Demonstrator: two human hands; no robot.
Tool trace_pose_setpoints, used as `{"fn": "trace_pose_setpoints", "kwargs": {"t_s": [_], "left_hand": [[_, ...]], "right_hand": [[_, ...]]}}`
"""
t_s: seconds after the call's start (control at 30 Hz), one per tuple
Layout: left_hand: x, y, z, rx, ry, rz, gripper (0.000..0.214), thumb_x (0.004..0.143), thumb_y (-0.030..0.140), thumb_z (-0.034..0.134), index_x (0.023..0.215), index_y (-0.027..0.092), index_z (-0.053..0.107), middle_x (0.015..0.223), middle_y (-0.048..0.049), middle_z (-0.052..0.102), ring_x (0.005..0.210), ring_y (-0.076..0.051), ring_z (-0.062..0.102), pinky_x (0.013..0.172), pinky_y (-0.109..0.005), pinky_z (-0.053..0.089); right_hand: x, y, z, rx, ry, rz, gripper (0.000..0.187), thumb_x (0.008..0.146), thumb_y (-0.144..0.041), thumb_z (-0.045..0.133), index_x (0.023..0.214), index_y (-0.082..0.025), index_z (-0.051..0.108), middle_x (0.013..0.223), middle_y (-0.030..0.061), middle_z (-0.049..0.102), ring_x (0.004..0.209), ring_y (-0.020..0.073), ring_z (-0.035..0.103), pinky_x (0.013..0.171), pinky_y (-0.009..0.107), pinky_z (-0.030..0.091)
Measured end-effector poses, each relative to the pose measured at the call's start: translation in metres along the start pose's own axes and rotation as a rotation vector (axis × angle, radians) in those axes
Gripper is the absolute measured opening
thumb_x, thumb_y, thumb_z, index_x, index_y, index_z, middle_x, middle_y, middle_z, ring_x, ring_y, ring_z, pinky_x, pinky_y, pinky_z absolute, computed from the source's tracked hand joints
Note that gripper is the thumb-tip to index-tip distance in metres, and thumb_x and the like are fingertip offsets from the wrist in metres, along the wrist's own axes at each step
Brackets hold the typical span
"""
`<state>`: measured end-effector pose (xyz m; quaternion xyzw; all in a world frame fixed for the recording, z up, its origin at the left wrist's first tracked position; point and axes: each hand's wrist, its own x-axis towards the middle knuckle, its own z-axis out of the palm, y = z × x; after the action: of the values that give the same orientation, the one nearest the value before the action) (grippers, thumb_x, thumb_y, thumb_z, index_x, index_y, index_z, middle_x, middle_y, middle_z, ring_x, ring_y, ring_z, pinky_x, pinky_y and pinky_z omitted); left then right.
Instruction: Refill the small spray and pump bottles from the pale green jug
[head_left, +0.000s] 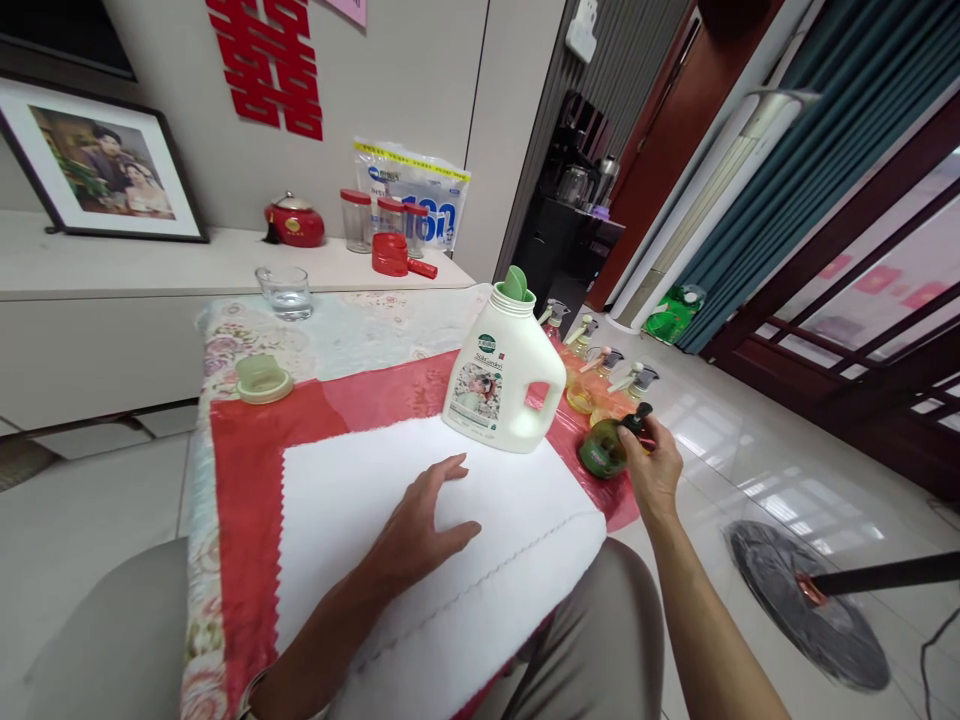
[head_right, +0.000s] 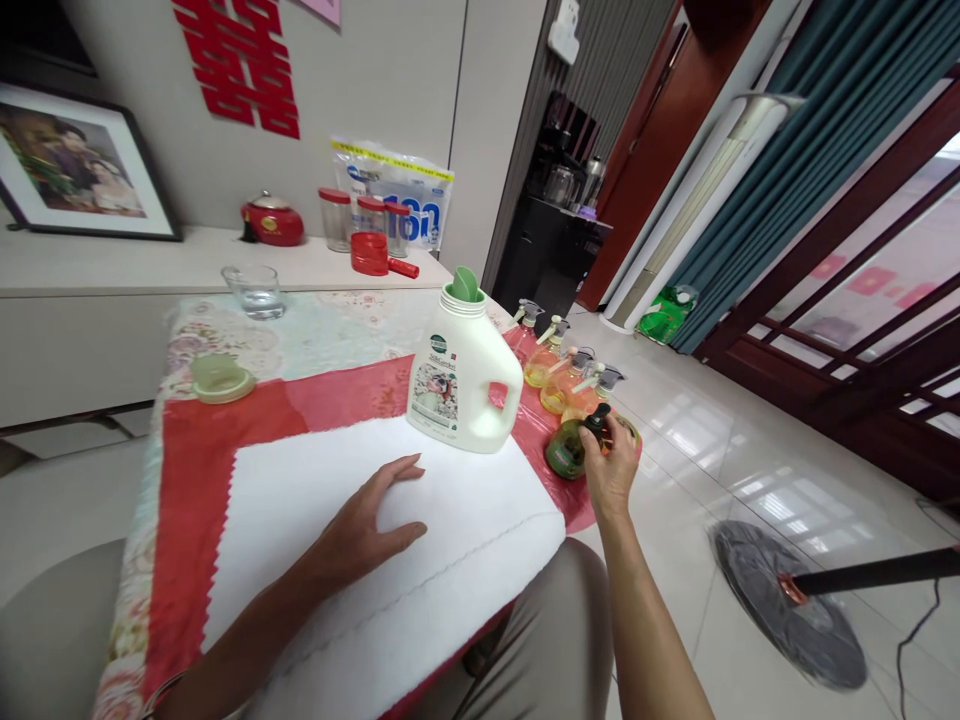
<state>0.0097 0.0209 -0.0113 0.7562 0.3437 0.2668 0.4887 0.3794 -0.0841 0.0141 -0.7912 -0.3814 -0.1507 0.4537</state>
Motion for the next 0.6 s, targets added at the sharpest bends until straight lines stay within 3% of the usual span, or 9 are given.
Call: {"fn": "trace_pose_setpoints", "kwargs": {"t_s": [0.2,0.37,0.5,0.6], "left_hand": [[0.001,0.006,-0.004,0.049,-0.058,0.005,0.063,0.078,0.03,0.063,0.14,0.024,0.048,0.136,-0.0109,0.063,0.13,-0.031,0.056,0.111,-0.054,0.042],[0.002,0.003,-0.004,0.093,-0.039,0.082,0.053,0.077,0.023,0.061,0.13,0.024,0.056,0.129,-0.0079,0.066,0.124,-0.03,0.059,0.11,-0.053,0.044],[0.003,0.0,-0.003,0.135,-0.045,0.143,0.047,0.077,0.018,0.061,0.123,0.025,0.06,0.123,-0.0067,0.069,0.12,-0.028,0.061,0.108,-0.049,0.046],[0.002,-0.001,-0.002,0.185,-0.063,0.175,0.043,0.076,0.015,0.06,0.118,0.022,0.062,0.12,-0.0077,0.069,0.118,-0.027,0.061,0.107,-0.047,0.046]], "right_hand": [[-0.013,-0.004,-0.006,0.053,0.02,0.034,0.041,0.103,-0.042,0.061,0.128,-0.01,0.058,0.121,0.0106,0.055,0.108,0.0179,0.057,0.097,0.037,0.053],[-0.059,-0.018,-0.016,0.126,0.106,0.053,0.051,0.102,-0.051,0.059,0.132,-0.01,0.056,0.116,0.0107,0.058,0.097,0.0152,0.06,0.088,0.032,0.055],[-0.102,-0.047,-0.012,0.207,0.073,-0.022,0.051,0.099,-0.053,0.059,0.13,-0.012,0.06,0.113,0.0094,0.062,0.092,0.0158,0.062,0.084,0.029,0.052],[-0.122,-0.081,0.001,0.288,-0.059,-0.15,0.037,0.098,-0.046,0.062,0.119,-0.015,0.065,0.112,0.0072,0.063,0.091,0.0148,0.061,0.084,0.028,0.05]]}}
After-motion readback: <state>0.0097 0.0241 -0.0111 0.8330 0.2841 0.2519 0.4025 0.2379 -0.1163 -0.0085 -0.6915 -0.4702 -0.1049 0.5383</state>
